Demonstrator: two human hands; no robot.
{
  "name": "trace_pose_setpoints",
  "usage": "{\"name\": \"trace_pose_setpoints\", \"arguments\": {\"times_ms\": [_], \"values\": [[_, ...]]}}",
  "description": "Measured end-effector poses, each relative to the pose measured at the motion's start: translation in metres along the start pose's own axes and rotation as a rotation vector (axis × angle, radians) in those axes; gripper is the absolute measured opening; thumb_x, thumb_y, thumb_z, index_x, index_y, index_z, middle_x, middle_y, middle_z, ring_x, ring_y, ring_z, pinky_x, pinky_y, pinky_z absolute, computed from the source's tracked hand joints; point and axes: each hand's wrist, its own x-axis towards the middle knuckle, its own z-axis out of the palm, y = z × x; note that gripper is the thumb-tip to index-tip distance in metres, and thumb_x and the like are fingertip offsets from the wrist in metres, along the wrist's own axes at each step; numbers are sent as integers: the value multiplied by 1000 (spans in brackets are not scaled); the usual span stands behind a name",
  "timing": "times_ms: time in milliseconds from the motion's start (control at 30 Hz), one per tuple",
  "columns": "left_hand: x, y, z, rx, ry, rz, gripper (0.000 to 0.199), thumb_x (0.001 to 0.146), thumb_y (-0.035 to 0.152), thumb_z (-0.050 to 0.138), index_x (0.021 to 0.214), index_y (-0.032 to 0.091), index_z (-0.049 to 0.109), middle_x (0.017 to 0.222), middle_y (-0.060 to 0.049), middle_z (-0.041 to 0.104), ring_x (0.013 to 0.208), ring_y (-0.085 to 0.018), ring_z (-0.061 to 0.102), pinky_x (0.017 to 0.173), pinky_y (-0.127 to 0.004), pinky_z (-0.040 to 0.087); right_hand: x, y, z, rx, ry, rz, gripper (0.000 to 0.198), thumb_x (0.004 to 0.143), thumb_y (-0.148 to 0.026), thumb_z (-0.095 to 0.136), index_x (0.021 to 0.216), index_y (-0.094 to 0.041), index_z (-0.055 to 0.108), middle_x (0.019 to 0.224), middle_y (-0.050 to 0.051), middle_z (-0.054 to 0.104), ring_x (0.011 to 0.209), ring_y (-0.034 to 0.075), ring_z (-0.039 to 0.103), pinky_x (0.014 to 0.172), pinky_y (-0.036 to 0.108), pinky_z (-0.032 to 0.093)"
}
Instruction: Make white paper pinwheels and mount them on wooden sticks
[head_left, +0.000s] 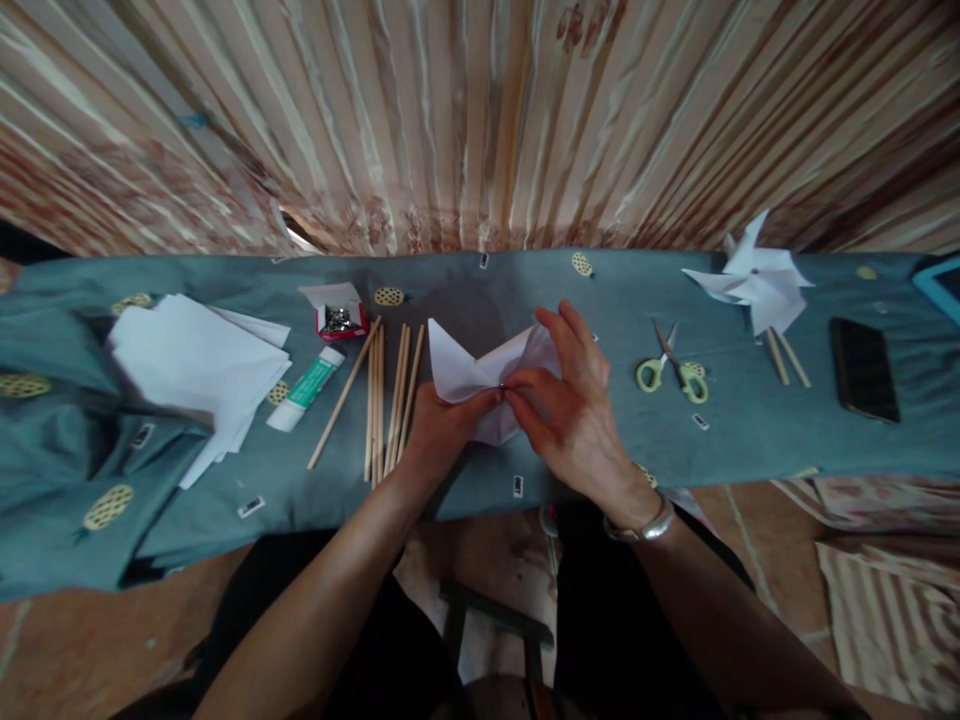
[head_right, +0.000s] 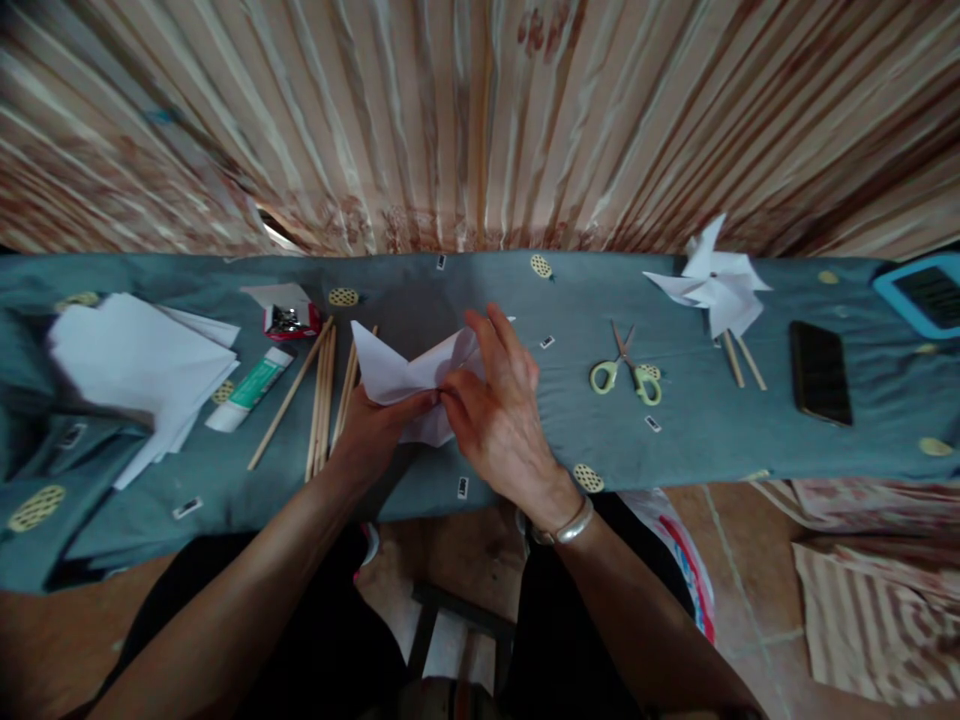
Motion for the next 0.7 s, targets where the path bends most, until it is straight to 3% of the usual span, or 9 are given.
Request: {"name": "trace_pose_setpoints", "arguments": {"times_ms": [467,700], "values": [[2,-7,-2,115,-7,59,21,56,23,86,74,14,77,73,-5,77,67,-20,70,63,-31,57,2,9,0,136,-113,137,9,86,-22,59,79,-20,64,161,5,35,153,37,17,118,65,24],[-1,-3,-3,165,-10,57,15,58,19,83,71,14,77,70,-4,75,64,-19,68,60,-28,54,4,12,-3,190,-164,151,8,85,-21,60,79,-20,65,162,4,35,154,36,18,119,63,23]]}}
